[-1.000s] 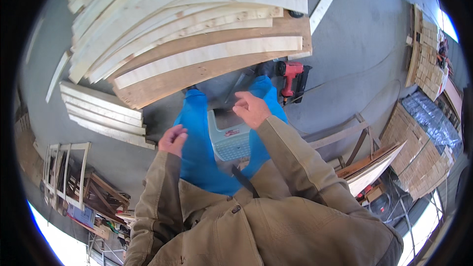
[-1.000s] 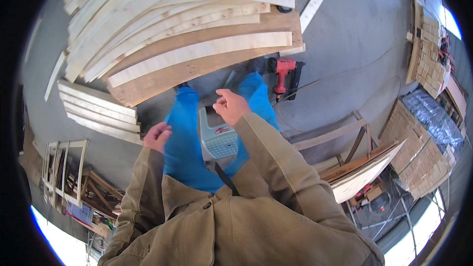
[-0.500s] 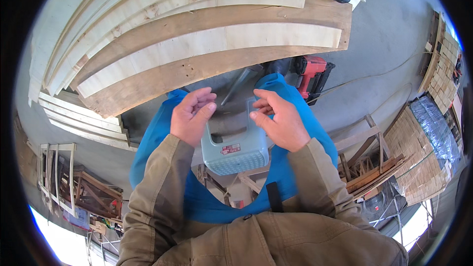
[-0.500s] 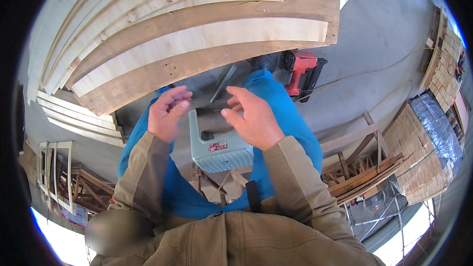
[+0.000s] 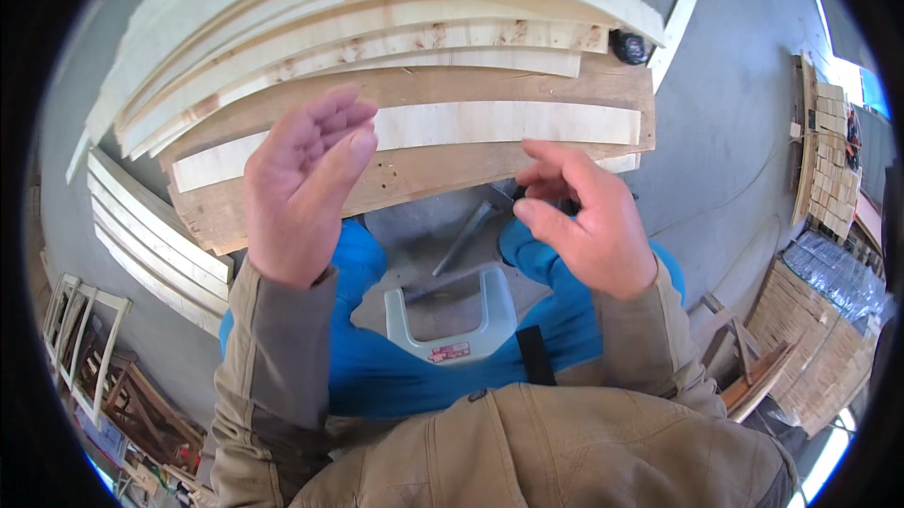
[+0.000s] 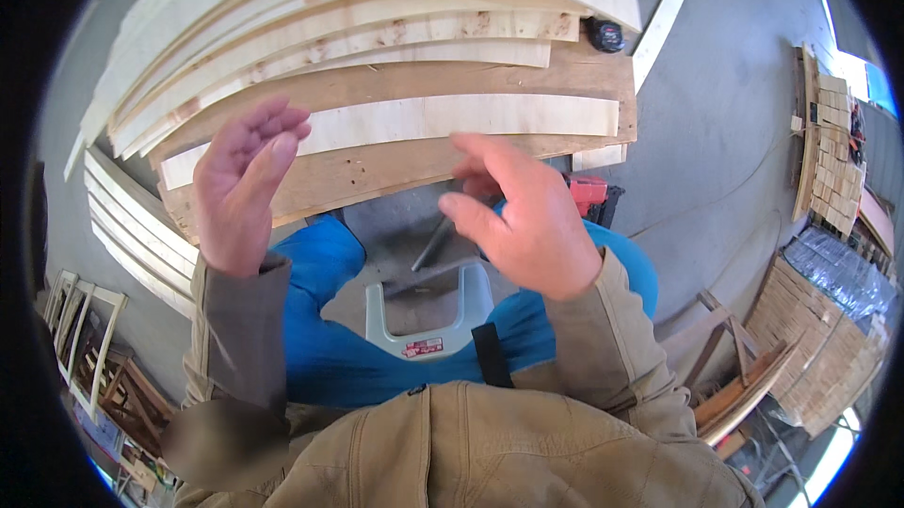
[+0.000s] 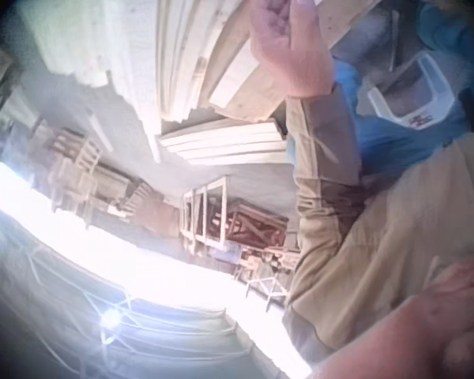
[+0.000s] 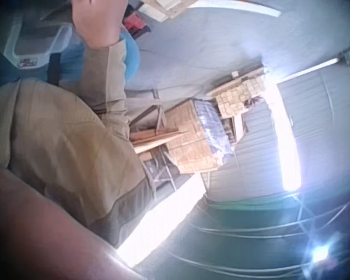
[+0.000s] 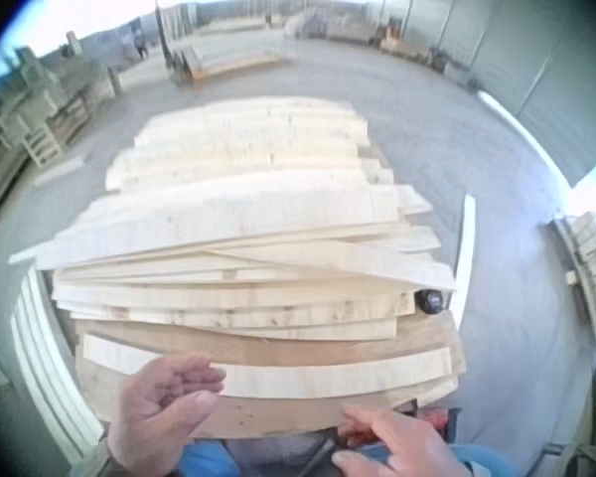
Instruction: The person uses a pneumatic nail gun to fasten thin wooden planks onto a larger plywood base. They repeatedly pick up planks, align them, and drive nails to secure them, then stack the finished pieces.
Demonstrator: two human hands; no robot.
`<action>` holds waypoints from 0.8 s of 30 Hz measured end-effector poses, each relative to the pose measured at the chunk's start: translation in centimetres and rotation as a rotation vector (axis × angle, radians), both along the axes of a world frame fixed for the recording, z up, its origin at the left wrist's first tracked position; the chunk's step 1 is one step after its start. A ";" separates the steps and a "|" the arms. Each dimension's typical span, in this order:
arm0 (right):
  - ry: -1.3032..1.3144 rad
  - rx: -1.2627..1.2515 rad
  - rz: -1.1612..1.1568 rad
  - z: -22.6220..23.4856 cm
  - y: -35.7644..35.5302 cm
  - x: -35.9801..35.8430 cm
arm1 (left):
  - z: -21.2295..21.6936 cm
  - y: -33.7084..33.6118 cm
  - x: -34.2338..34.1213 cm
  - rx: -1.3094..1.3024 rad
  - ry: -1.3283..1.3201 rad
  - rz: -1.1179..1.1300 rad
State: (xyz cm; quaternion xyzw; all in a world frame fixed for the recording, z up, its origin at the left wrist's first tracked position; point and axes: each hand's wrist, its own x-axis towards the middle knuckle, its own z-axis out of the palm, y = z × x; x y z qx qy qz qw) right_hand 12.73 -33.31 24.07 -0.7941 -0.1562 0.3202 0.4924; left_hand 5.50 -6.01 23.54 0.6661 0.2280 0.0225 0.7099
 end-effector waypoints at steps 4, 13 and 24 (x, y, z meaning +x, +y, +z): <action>-0.533 -0.094 0.191 1.2 -2.0 -3.4 | 0.5 -1.2 0.0 0.192 -0.331 -0.070; -0.309 -0.119 -0.119 -2.2 -6.0 -11.1 | -2.0 -2.3 -11.7 0.080 -0.019 0.072; -0.498 -0.273 -0.057 0.7 -6.2 -8.6 | 1.6 -0.2 -12.5 0.104 -0.117 0.121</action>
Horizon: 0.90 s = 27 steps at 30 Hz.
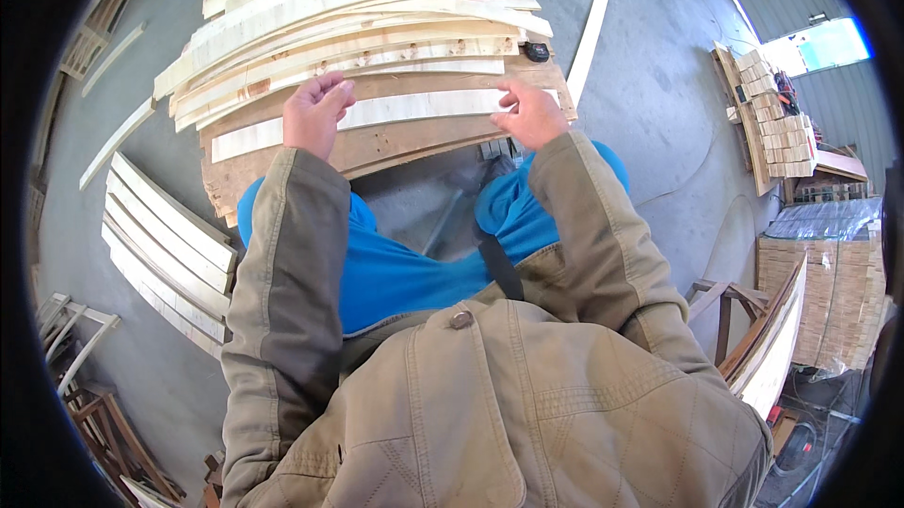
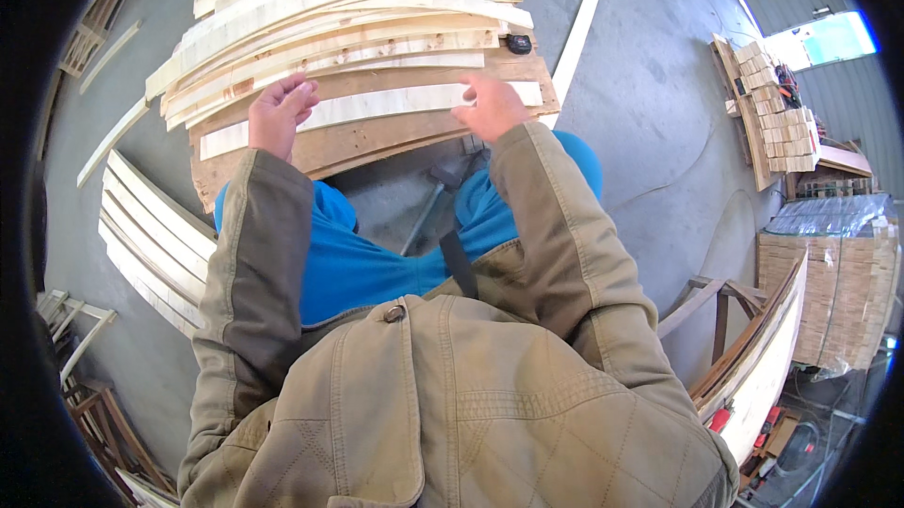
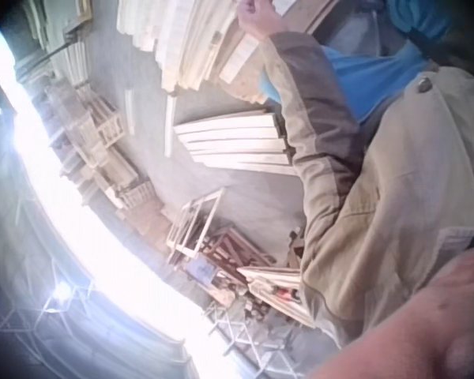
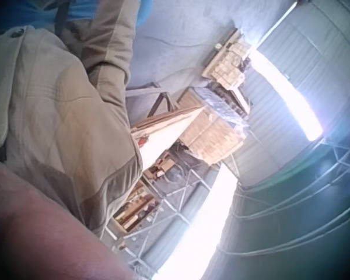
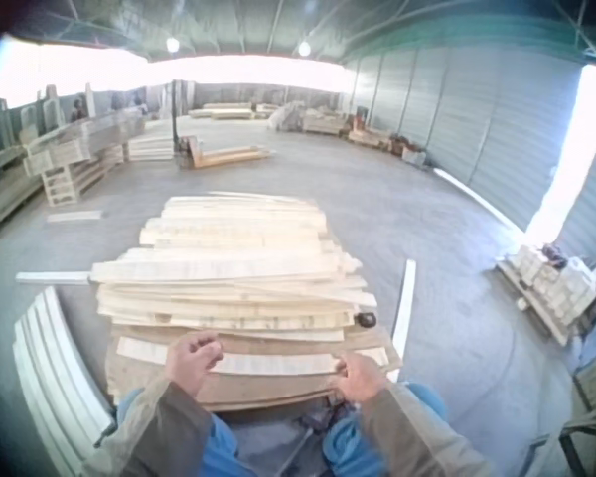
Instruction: The person uses a pneumatic nail gun to fasten thin wooden planks onto a larger plywood base. They repeatedly pick up planks, align them, and drive nails to secure them, then stack the finished pieces.
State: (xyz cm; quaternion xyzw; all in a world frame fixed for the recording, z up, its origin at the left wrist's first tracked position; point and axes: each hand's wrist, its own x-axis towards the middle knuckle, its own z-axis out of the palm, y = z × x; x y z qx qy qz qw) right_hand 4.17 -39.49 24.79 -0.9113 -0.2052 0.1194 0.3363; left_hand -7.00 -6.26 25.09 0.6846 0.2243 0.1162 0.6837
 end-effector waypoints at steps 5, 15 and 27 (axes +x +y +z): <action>-0.133 -0.193 0.070 -1.8 3.0 6.1 | 0.9 -0.3 3.2 -0.006 -0.133 -0.113; -0.025 -0.516 0.087 -14.4 8.4 8.0 | 3.2 -3.2 4.7 0.327 -0.078 -0.428; 0.014 -0.508 0.160 -22.0 12.4 11.3 | 2.5 -5.5 5.2 0.611 0.057 -0.948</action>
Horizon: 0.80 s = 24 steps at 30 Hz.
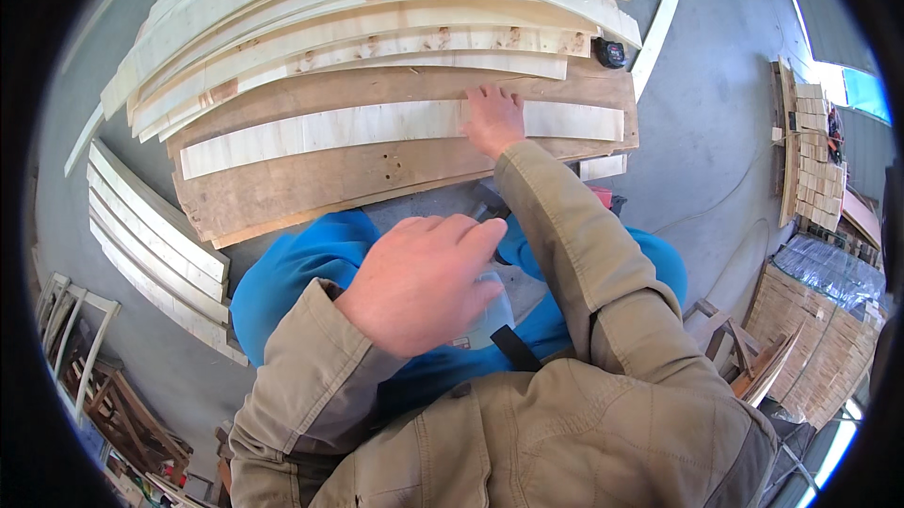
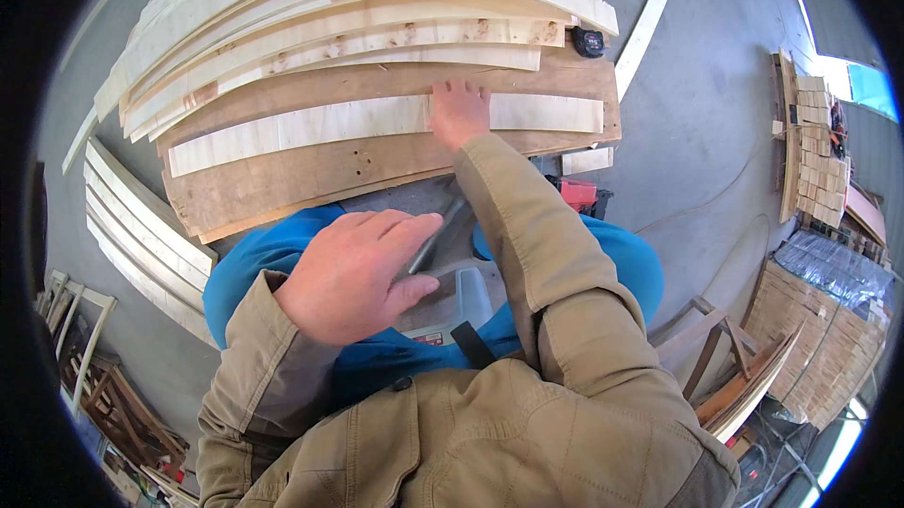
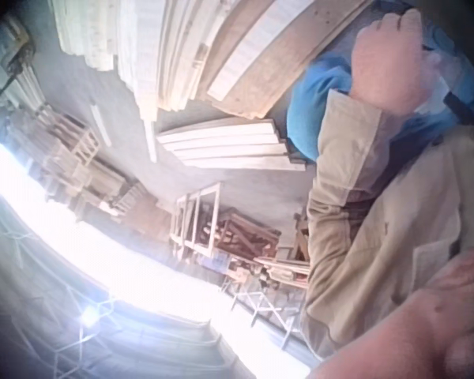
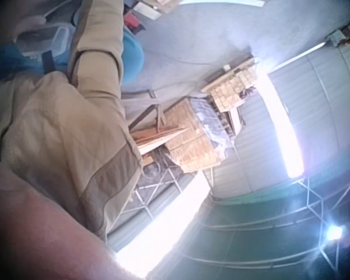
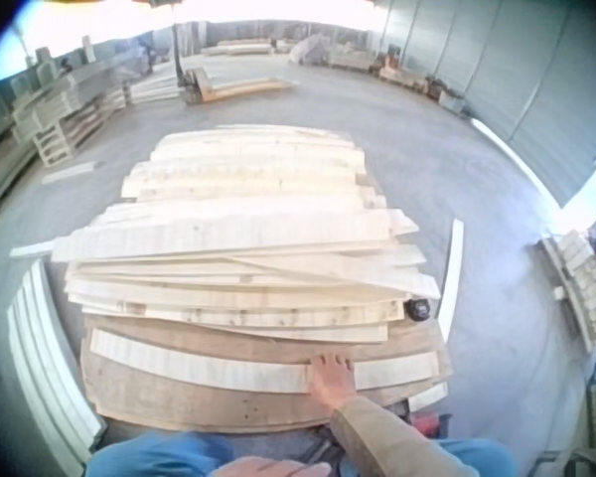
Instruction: The person uses a pneumatic nail gun to fasten thin wooden planks onto a larger plywood base. They repeatedly pick up planks, align them, and drive nails to secure them, then stack the finished pieces.
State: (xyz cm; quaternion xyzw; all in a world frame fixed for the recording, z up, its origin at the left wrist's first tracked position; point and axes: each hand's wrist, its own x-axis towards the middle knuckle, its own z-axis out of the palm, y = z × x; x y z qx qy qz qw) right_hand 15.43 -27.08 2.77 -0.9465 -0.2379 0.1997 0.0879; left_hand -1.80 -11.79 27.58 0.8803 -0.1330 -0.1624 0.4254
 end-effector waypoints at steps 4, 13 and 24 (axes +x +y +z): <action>-0.004 0.028 0.013 -0.5 -0.7 0.1 | -0.5 0.1 -0.3 0.021 0.018 0.028; -0.018 -0.006 0.038 0.1 -0.2 0.4 | -2.3 0.0 -1.1 0.125 0.103 0.045; -0.199 0.112 0.149 0.5 -2.1 -3.5 | -3.7 0.6 -2.8 0.178 0.145 0.078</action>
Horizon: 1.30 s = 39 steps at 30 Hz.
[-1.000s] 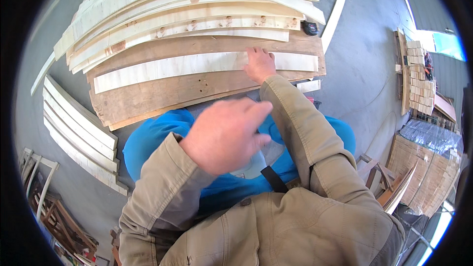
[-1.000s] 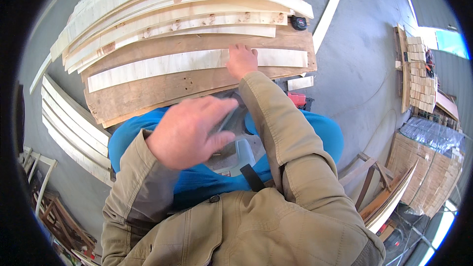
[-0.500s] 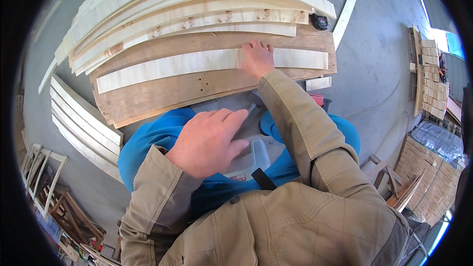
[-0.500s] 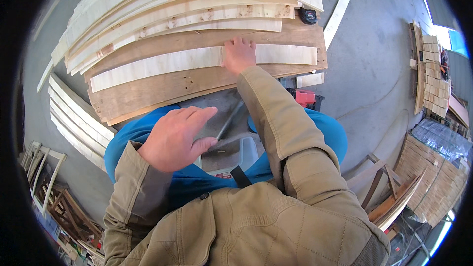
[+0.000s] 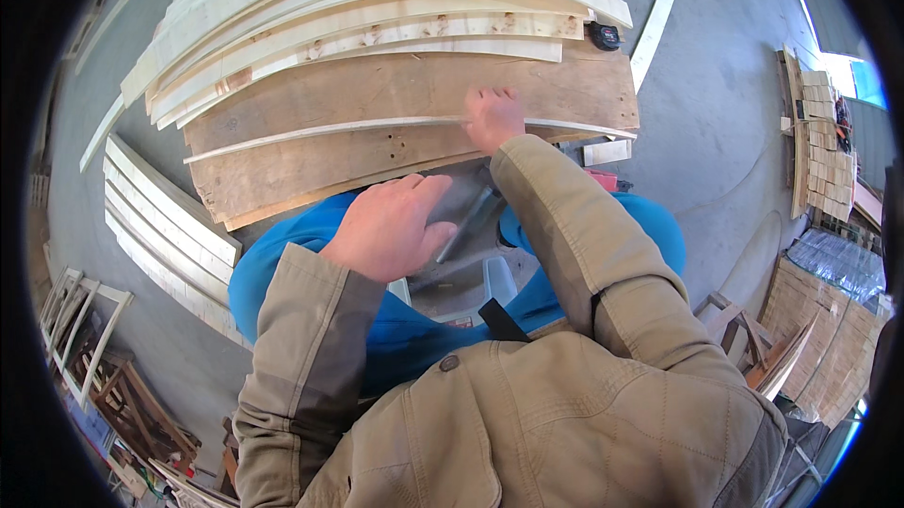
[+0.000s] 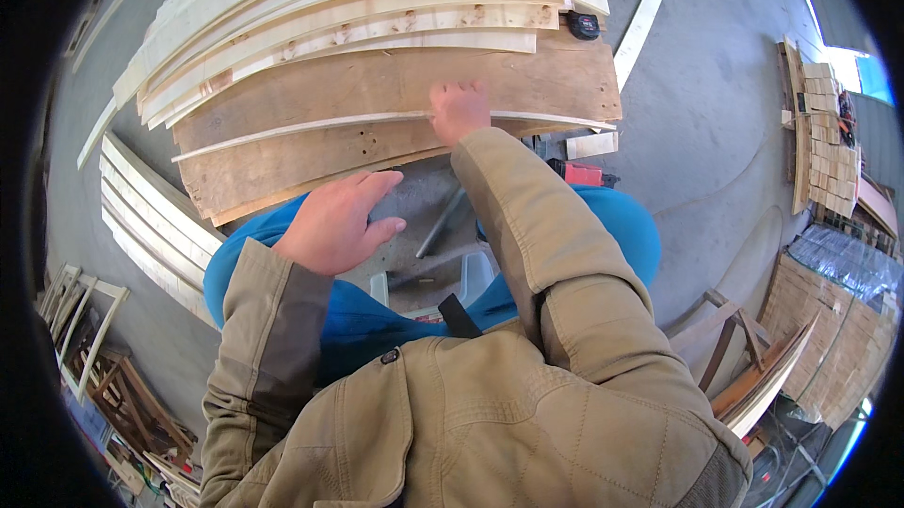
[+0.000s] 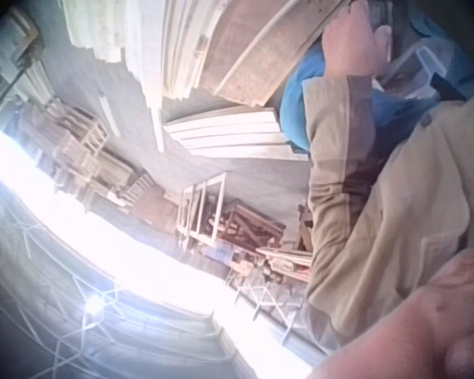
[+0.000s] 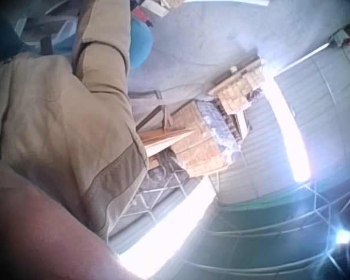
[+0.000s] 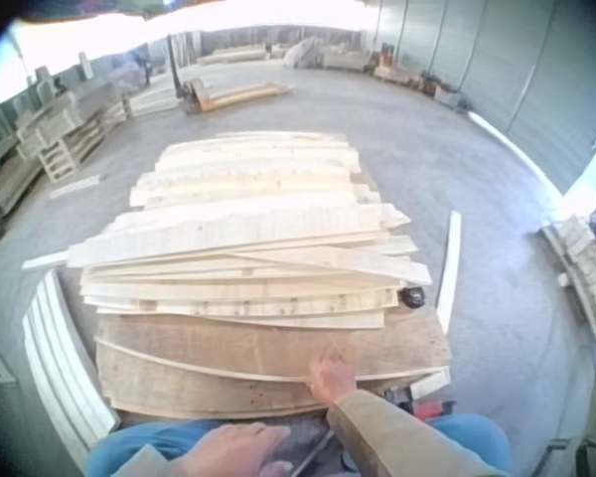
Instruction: The person uses a pneumatic nail gun to fasten thin wooden planks onto a larger plywood base. They repeatedly pick up planks, align them, and drive nails to secure them, then stack the finished pieces.
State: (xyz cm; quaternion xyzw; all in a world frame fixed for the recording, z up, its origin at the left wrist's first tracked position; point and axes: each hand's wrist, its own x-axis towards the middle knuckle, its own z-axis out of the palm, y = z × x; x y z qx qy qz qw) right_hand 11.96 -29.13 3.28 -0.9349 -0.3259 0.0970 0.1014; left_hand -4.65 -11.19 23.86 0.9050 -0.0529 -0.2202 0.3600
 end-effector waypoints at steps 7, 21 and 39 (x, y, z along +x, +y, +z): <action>0.068 -0.089 0.018 -0.1 -0.4 -2.8 | 0.0 0.6 -1.3 0.006 -0.042 0.022; 0.154 -0.104 -0.023 -0.5 -0.8 -5.0 | 0.7 -0.4 -1.2 -0.010 0.072 -0.081; 0.127 -0.075 -0.022 0.0 -0.7 -5.4 | -0.6 -0.8 -1.7 -0.005 -0.052 -0.096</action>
